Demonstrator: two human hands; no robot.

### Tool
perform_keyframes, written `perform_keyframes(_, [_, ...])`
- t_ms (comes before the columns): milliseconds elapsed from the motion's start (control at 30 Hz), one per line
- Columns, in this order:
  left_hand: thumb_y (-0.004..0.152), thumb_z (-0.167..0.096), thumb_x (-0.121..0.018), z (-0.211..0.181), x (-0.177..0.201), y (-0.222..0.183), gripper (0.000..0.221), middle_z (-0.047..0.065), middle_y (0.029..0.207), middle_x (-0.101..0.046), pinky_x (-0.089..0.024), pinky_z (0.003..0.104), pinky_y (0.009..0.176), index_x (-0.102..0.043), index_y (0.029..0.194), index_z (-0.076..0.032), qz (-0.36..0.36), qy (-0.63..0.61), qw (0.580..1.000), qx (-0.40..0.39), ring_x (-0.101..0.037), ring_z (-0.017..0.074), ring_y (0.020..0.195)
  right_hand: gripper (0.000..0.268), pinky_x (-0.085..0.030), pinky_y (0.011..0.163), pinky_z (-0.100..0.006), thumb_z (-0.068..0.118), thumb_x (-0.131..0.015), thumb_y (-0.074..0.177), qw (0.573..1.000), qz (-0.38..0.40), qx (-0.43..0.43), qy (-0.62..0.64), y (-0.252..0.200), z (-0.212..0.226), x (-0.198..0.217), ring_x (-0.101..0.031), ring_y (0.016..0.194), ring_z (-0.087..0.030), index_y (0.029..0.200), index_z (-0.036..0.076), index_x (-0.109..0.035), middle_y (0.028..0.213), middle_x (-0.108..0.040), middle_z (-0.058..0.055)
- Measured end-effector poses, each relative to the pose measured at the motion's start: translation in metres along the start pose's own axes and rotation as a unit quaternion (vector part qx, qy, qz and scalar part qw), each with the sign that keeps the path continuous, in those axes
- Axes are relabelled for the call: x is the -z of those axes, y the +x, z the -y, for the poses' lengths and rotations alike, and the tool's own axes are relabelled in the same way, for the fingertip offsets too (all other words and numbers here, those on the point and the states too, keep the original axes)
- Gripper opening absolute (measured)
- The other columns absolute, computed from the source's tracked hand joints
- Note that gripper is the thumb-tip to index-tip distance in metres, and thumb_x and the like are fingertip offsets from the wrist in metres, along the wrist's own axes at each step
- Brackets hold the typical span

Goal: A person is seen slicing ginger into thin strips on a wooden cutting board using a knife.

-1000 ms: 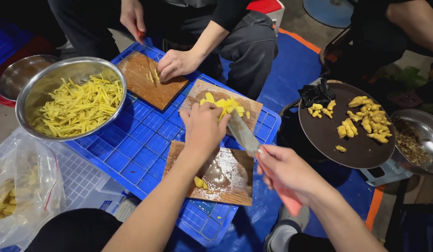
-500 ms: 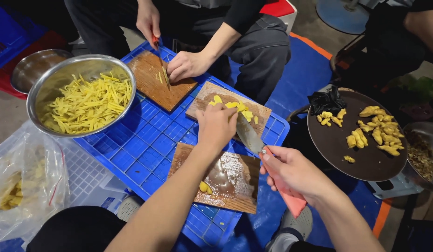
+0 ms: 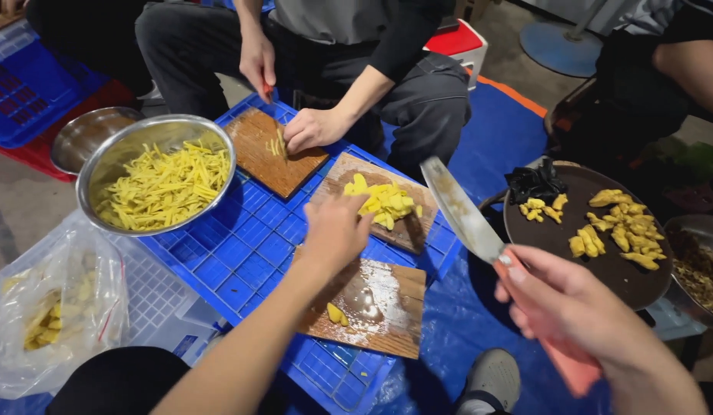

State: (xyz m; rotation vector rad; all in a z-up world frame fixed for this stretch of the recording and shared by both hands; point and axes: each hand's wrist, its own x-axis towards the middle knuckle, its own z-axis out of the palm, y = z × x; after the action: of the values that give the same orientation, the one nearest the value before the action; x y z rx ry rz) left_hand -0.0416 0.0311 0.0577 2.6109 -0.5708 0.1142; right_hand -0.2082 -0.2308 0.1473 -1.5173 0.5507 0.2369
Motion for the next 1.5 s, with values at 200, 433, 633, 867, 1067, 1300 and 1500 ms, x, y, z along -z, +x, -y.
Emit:
perform_keyframes(200, [0.096,-0.028,-0.051,0.025,0.021,-0.091,0.028,-0.001,0.109,-0.069,-0.037,0.054,0.083,-0.076,0.111,-0.026,0.189,0.103,0.974,-0.067,-0.059,0.029,0.101,0.04,-0.049,0.084,-0.046,0.002,-0.049,0.097,0.986,0.009,0.024,0.165,-0.02,0.02,-0.053,-0.062,0.089,-0.041,0.136,-0.004,-0.055,0.114,-0.066,-0.03])
perform_keyframes(433, [0.087,-0.016,-0.05,0.042,0.032,-0.137,0.049,0.0,0.102,-0.066,-0.032,0.051,0.086,-0.071,0.131,-0.024,0.209,0.019,0.978,-0.02,-0.054,0.0295,0.11,0.036,-0.046,0.101,-0.046,0.004,-0.048,0.095,0.978,0.016,-0.037,0.202,-0.04,0.037,-0.107,-0.064,0.127,-0.042,0.13,0.002,-0.055,0.144,-0.068,-0.022])
perform_keyframes(633, [0.093,-0.032,-0.071,0.042,0.019,-0.142,0.019,-0.002,0.1,-0.068,-0.033,0.049,0.08,-0.077,0.105,-0.019,0.126,0.019,0.988,-0.086,-0.054,0.0273,0.089,0.022,-0.044,0.104,-0.055,0.017,-0.042,0.104,0.956,0.054,-0.066,0.279,-0.035,0.027,-0.117,-0.059,0.143,-0.04,0.123,0.015,-0.052,0.152,-0.063,-0.008])
perform_keyframes(867, [0.094,-0.032,-0.069,0.042,0.003,-0.144,0.025,0.001,0.109,-0.075,-0.033,0.052,0.085,-0.078,0.113,-0.018,0.087,-0.017,0.994,-0.067,-0.06,0.0305,0.096,0.024,-0.046,0.105,-0.06,0.011,-0.04,0.104,0.962,0.037,-0.027,0.27,-0.026,0.022,-0.118,-0.059,0.131,-0.041,0.127,0.011,-0.048,0.143,-0.062,-0.014])
perform_keyframes(1067, [0.094,-0.032,-0.071,0.062,0.022,-0.164,0.016,-0.004,0.093,-0.077,-0.03,0.045,0.088,-0.079,0.101,-0.021,-0.019,-0.173,0.983,0.054,-0.065,0.0198,0.094,0.018,-0.05,0.1,-0.059,0.016,-0.045,0.104,0.972,0.055,0.053,0.223,0.004,0.002,-0.096,-0.064,0.128,-0.036,0.119,0.013,-0.054,0.144,-0.065,-0.015])
perform_keyframes(1300, [0.08,-0.041,-0.082,0.232,0.145,-0.205,0.023,-0.001,0.097,-0.079,-0.046,0.049,0.084,-0.079,0.096,-0.025,-0.209,0.123,0.959,0.145,-0.072,0.0282,0.094,0.028,-0.044,0.115,-0.053,0.02,-0.03,0.113,0.994,-0.009,0.05,0.101,0.003,0.008,-0.111,-0.055,0.137,-0.029,0.136,0.012,-0.042,0.153,-0.056,-0.011])
perform_keyframes(1500, [0.093,-0.035,-0.069,0.314,0.214,-0.245,0.03,0.01,0.115,-0.077,-0.045,0.049,0.096,-0.078,0.114,-0.015,-0.086,0.155,0.905,0.387,-0.065,0.0367,0.112,0.037,-0.046,0.1,-0.065,0.023,-0.052,0.116,0.944,0.143,0.198,0.221,0.161,-0.117,-0.003,-0.062,0.123,-0.045,0.15,0.01,-0.046,0.159,-0.05,-0.029])
